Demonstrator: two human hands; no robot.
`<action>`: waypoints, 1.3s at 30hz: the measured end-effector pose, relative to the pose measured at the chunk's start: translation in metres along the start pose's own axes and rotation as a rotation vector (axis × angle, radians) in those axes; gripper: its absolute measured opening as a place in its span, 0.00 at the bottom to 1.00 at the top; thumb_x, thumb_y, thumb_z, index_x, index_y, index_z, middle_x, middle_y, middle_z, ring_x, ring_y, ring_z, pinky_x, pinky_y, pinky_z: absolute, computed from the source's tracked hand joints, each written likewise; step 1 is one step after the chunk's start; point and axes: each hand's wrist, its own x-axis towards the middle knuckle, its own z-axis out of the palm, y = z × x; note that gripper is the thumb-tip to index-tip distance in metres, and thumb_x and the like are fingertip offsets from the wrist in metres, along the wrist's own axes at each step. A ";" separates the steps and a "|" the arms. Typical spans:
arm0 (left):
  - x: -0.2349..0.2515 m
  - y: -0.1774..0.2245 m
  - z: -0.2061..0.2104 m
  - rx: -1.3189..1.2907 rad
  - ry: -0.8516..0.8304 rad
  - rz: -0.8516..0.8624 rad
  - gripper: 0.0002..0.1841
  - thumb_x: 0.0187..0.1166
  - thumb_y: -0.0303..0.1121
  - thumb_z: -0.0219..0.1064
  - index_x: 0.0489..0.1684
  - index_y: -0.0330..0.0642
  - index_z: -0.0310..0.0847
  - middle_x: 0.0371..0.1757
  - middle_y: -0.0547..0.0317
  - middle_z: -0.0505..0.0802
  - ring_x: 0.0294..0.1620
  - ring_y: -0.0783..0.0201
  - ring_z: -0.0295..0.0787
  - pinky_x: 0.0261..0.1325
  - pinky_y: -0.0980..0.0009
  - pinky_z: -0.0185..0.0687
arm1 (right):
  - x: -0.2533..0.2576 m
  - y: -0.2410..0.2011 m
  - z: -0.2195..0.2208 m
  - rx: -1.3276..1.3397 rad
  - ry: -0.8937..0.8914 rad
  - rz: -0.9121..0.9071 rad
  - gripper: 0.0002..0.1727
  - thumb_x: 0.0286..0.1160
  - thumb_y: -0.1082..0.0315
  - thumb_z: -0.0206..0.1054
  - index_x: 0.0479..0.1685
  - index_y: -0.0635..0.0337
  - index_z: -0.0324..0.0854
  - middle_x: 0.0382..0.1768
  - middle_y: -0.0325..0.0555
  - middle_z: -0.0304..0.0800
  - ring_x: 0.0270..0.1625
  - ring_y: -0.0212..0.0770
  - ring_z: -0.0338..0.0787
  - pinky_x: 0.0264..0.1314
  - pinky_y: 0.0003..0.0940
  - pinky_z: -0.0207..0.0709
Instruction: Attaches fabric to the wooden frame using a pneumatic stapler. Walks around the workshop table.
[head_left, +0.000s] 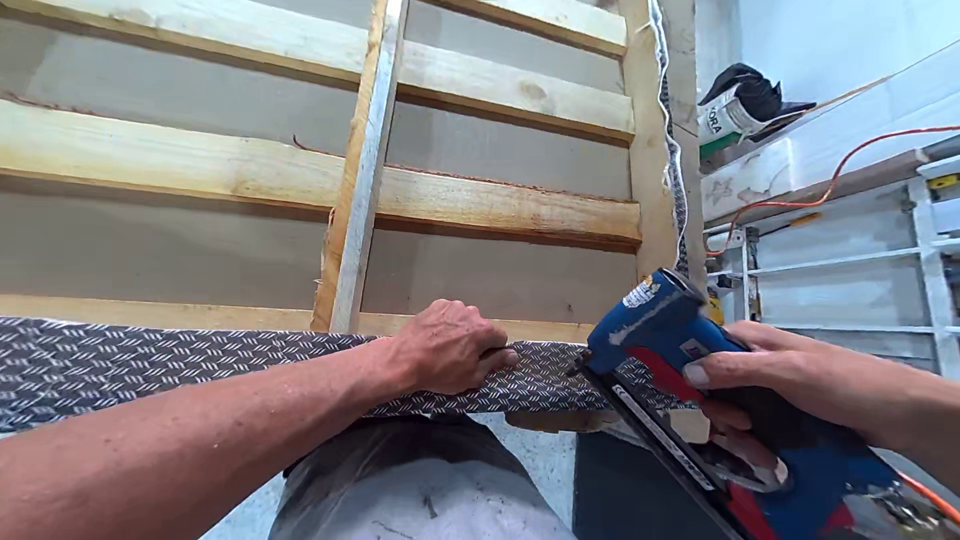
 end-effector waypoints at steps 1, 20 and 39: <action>0.002 0.000 -0.001 0.007 -0.007 -0.007 0.27 0.88 0.59 0.50 0.20 0.56 0.79 0.14 0.69 0.78 0.20 0.66 0.81 0.24 0.61 0.70 | 0.002 -0.008 -0.003 -0.019 -0.012 0.034 0.15 0.75 0.51 0.63 0.40 0.54 0.80 0.19 0.49 0.83 0.18 0.44 0.88 0.23 0.39 0.88; 0.016 -0.019 0.020 -0.003 0.176 0.276 0.15 0.75 0.50 0.64 0.33 0.53 0.92 0.67 0.68 0.88 0.80 0.58 0.71 0.83 0.45 0.52 | 0.066 -0.085 0.041 0.001 -0.261 0.416 0.12 0.80 0.56 0.57 0.41 0.53 0.78 0.16 0.43 0.79 0.16 0.38 0.86 0.21 0.34 0.87; -0.074 -0.046 -0.053 0.414 0.071 0.030 0.42 0.86 0.68 0.36 0.31 0.43 0.91 0.58 0.49 0.92 0.74 0.46 0.80 0.86 0.36 0.54 | -0.037 -0.042 0.103 0.065 0.306 -0.160 0.14 0.81 0.56 0.53 0.41 0.56 0.77 0.14 0.45 0.75 0.12 0.40 0.82 0.16 0.41 0.86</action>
